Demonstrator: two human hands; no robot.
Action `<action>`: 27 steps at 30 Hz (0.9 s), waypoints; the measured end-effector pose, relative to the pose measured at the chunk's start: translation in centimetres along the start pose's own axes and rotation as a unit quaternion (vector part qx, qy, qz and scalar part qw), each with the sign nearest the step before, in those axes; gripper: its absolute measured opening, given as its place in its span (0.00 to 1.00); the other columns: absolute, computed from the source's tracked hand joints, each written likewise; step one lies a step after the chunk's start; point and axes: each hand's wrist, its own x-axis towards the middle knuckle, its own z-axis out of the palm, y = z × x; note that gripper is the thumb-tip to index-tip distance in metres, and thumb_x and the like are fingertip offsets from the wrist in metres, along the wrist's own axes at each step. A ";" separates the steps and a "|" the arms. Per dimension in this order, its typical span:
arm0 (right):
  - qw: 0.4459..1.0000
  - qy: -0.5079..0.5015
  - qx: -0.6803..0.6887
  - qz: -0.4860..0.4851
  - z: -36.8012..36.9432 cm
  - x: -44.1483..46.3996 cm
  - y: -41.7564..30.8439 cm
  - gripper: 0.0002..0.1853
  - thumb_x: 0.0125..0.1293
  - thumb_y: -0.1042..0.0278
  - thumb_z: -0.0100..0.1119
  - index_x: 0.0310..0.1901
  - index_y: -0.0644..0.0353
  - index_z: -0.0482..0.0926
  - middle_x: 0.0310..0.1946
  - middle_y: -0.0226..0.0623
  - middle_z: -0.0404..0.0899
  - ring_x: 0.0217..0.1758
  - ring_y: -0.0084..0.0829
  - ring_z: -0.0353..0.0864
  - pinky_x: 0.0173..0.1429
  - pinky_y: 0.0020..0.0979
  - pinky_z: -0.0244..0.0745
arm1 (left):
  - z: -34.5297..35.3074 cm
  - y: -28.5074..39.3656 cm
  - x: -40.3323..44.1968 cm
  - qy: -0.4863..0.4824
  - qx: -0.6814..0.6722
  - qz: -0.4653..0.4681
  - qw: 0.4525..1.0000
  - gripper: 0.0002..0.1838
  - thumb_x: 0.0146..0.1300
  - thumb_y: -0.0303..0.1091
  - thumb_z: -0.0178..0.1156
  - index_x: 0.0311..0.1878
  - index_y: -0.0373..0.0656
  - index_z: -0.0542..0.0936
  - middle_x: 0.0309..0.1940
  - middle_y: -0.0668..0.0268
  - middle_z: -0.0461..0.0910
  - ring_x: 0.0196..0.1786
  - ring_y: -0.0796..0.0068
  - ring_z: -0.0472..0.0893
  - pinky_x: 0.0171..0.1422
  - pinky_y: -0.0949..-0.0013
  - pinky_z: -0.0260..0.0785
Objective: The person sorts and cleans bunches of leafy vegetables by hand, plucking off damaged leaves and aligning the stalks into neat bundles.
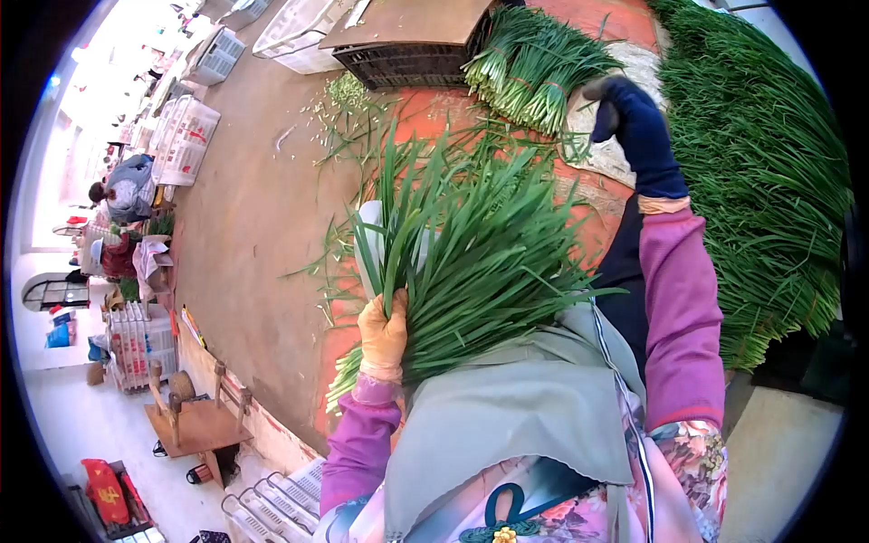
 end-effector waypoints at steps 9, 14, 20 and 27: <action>0.873 -0.147 -0.412 -0.216 11.1 -3.7 -6.5 0.24 0.57 0.65 0.57 0.58 0.46 0.70 0.13 0.32 0.71 0.13 0.30 0.70 0.19 0.32 0.64 | 1.1 -0.3 1.2 -0.002 0.064 0.002 0.998 0.10 0.61 0.33 0.59 0.35 0.34 0.80 0.19 0.75 0.73 0.25 0.87 0.66 0.30 0.79 0.62; 0.738 -0.196 -0.583 -0.277 15.1 -4.1 -4.1 0.27 0.53 0.64 0.59 0.57 0.42 0.70 0.12 0.33 0.68 0.13 0.35 0.70 0.17 0.32 0.62 | 1.2 0.5 1.1 -0.019 0.118 -0.001 0.993 0.10 0.60 0.34 0.60 0.35 0.35 0.80 0.18 0.72 0.74 0.24 0.87 0.67 0.31 0.78 0.63; 0.986 -0.131 0.029 -0.099 13.5 -2.5 -2.2 0.08 0.59 0.73 0.50 0.37 0.59 0.78 0.15 0.31 0.73 0.16 0.23 0.73 0.19 0.28 0.65 | 1.1 -0.3 1.4 -0.020 0.083 0.023 0.996 0.09 0.60 0.32 0.59 0.37 0.35 0.80 0.20 0.73 0.75 0.25 0.87 0.67 0.32 0.79 0.63; 0.938 -0.106 -0.309 -0.119 8.9 -6.4 -5.9 0.09 0.60 0.58 0.58 0.34 0.54 0.79 0.16 0.34 0.73 0.15 0.33 0.72 0.22 0.28 0.67 | 0.7 -0.9 2.0 -0.028 0.042 -0.024 0.998 0.09 0.60 0.33 0.60 0.35 0.35 0.80 0.20 0.76 0.73 0.25 0.88 0.66 0.30 0.80 0.61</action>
